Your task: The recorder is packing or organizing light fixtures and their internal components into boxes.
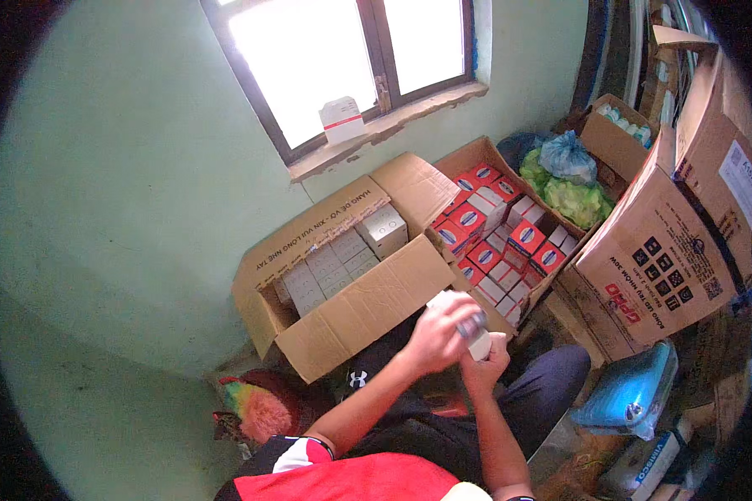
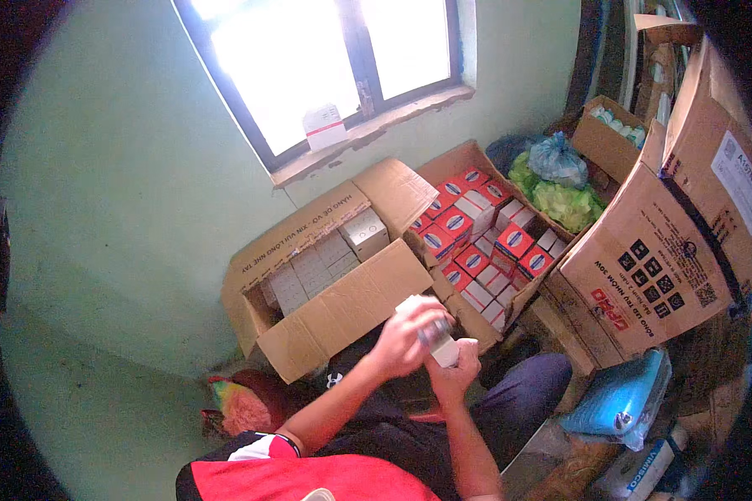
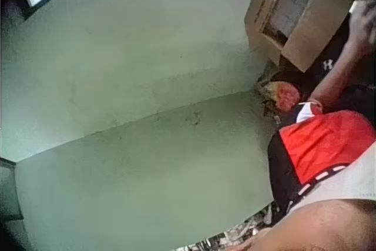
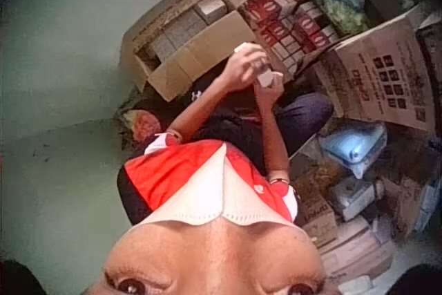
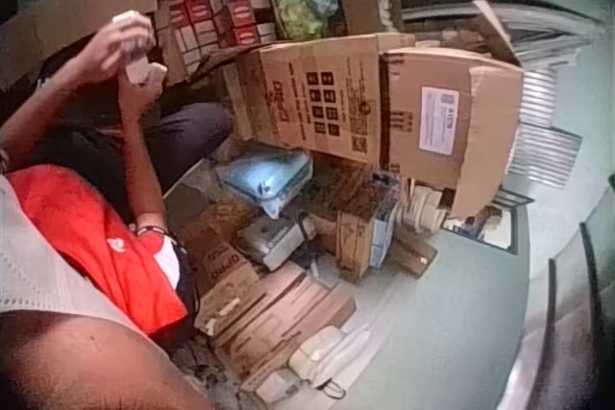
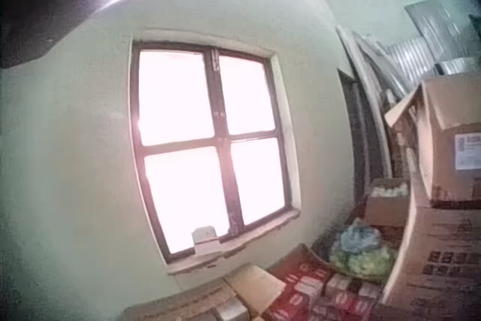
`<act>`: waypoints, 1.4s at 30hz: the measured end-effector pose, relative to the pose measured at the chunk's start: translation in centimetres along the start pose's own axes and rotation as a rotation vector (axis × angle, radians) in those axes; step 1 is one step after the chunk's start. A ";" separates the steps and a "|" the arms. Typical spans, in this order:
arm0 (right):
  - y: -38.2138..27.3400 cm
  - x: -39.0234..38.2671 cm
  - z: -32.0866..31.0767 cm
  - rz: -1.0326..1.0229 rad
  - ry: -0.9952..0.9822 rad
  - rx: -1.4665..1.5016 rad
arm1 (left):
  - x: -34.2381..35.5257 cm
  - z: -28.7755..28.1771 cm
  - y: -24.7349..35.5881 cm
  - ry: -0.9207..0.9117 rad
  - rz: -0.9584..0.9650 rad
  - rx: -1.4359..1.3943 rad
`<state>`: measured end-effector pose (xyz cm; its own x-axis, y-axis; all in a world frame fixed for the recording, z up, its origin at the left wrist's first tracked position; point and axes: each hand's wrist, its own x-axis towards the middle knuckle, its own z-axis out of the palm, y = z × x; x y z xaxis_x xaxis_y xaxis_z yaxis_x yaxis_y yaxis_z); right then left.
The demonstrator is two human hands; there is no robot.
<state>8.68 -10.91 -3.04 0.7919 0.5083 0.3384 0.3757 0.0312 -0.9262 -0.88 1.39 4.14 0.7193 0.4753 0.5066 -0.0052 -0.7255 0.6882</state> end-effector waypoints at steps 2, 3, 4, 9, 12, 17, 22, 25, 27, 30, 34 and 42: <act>-0.2 0.5 -0.4 -0.196 -0.019 -0.146 | 0.8 -1.2 -2.2 0.030 -0.109 0.001; 0.3 0.4 -0.6 -0.202 -0.035 -0.165 | 0.2 -0.6 -2.2 0.049 -0.055 0.126; 1.0 0.6 -0.7 -0.203 -0.028 -0.167 | 0.5 -0.3 -0.9 0.065 0.005 0.248; 0.4 0.1 -0.2 -0.061 0.000 -0.018 | 0.6 -0.8 1.9 -0.099 0.122 0.056; -0.9 0.4 -0.3 -0.185 -0.008 -0.112 | 0.6 -1.4 -2.9 -0.015 -0.153 -0.046; 1.6 0.2 0.1 -0.037 -0.006 0.025 | -0.5 0.6 2.1 -0.035 0.065 0.092; -0.1 0.0 0.1 -0.006 -0.103 0.002 | -0.3 -0.1 -2.0 -0.014 -0.083 -0.015; 1.2 0.1 0.0 -0.089 -0.109 -0.045 | -0.9 -0.4 -4.2 -0.005 -0.135 0.154; 2.9 0.2 -0.7 -0.015 -0.162 -0.027 | -0.3 0.6 -0.6 -0.043 -0.051 0.179; 5.2 -0.5 -0.1 0.159 -0.149 0.182 | -0.2 1.2 3.7 -0.123 0.094 0.132; 0.6 0.3 -1.2 0.113 -0.283 -0.126 | -0.1 1.4 -3.8 -0.072 -0.086 -0.105; 0.1 0.9 -2.1 0.138 -0.178 0.366 | -6.2 1.8 -14.0 0.135 -1.194 -0.948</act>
<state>10.40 -12.23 -2.45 0.7156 0.6685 0.2024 0.0510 0.2390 -0.9697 -4.02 7.70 -9.54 0.5591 0.6109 -0.5605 0.0463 0.6519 0.7568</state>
